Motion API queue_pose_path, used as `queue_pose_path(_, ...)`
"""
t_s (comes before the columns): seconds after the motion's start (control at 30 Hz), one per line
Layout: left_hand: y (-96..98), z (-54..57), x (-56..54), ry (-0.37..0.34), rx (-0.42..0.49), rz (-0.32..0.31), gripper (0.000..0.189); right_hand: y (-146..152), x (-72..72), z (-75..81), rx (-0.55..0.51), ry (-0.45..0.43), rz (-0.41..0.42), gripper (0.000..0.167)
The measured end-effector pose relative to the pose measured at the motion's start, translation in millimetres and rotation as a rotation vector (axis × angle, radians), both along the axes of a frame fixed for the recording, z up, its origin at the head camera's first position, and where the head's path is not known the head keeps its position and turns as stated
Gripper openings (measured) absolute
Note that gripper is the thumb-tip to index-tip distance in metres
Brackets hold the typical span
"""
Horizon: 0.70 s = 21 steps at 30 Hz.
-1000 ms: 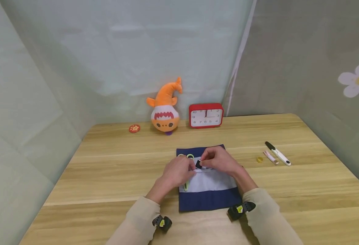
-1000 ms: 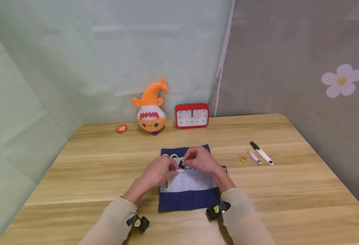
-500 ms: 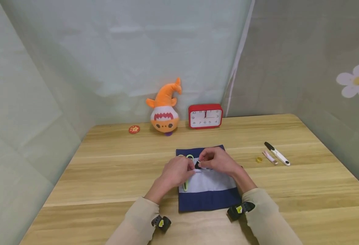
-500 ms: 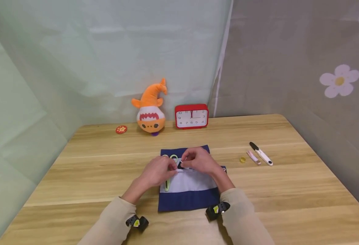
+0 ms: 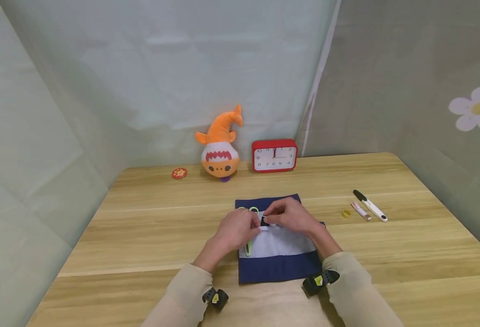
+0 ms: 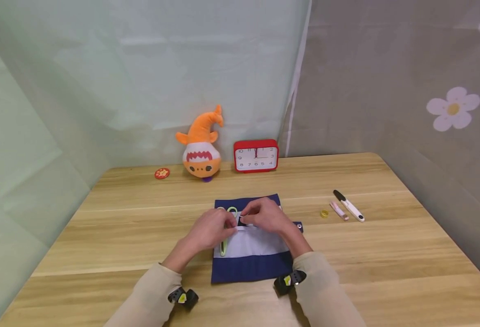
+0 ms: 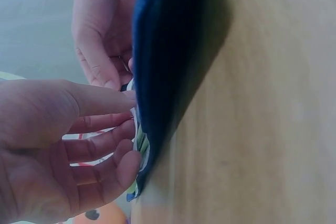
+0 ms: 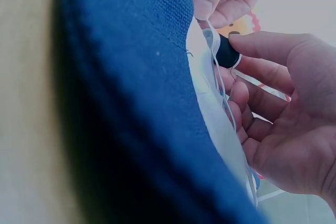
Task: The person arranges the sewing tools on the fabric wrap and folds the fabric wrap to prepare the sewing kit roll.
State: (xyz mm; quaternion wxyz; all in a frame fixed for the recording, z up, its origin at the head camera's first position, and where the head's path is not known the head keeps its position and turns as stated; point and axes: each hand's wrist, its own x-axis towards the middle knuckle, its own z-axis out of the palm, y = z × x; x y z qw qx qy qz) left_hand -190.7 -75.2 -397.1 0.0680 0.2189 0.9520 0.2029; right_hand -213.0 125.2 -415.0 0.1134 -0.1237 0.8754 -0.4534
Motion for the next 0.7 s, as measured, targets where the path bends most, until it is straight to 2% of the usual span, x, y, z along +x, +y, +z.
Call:
queue_pose_path(0.47, -1.3, -1.7, -1.6, 0.003, 0.011, -0.005, 0.007, -0.1, -0.7, -2.6, -0.001, 0.020, -0.050, 0.007)
queue_pose_path(0.7, -1.8, -1.2, -2.2, 0.022, 0.017, -0.016, 0.007, 1.2, -1.3, -2.0, 0.009, 0.023, -0.023, 0.010)
